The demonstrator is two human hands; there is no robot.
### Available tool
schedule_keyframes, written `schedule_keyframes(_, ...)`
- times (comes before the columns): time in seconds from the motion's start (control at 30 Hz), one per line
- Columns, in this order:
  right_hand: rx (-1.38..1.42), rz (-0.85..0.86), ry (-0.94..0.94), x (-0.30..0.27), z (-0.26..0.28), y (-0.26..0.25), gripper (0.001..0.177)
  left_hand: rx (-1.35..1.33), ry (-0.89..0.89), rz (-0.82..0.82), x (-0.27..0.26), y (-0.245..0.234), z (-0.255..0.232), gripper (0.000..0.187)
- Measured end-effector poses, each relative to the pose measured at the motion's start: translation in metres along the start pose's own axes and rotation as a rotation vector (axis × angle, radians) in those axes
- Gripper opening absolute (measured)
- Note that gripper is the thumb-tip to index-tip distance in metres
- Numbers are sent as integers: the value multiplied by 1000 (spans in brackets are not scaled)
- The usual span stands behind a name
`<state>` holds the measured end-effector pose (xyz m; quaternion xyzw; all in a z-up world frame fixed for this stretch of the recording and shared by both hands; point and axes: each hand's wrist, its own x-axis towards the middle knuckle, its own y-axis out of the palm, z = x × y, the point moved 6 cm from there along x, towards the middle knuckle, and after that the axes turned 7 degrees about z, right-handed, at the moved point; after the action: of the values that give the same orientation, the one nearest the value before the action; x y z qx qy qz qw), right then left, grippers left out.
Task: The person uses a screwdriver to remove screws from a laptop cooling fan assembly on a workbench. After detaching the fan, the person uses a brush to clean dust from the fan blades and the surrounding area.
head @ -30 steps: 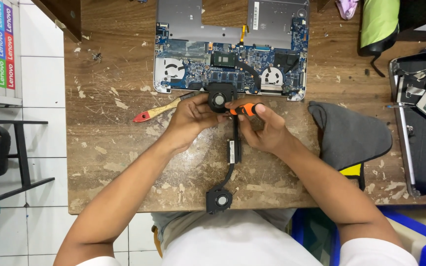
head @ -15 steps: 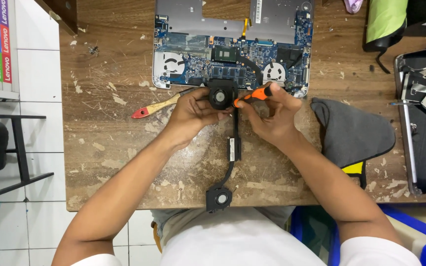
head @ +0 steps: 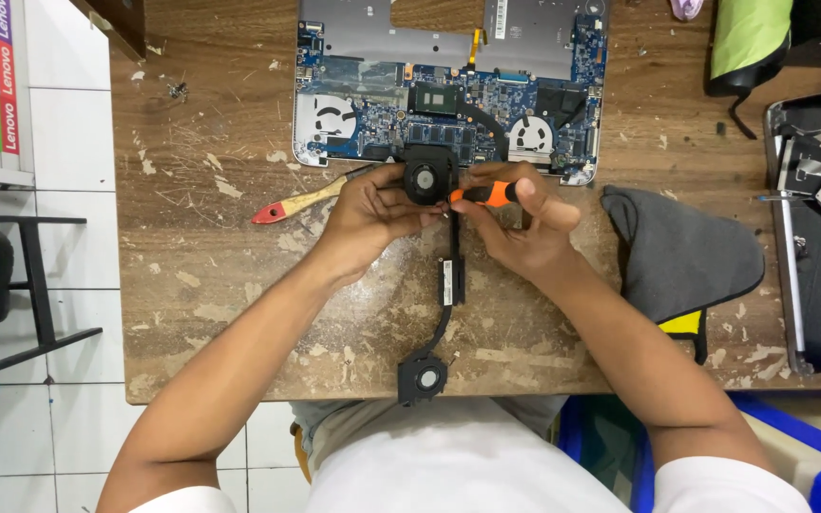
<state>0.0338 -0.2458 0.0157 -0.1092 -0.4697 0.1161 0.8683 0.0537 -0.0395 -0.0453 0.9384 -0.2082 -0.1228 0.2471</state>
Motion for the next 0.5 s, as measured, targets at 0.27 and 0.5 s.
schedule_keyframes(0.27,95,-25,-28,32,23,15,86,-8,3,-12,-1,2,-4,57)
schedule_keyframes(0.5,-32,29,-40,17,17,-4,76,3,-3,-10,0,1,-2,56)
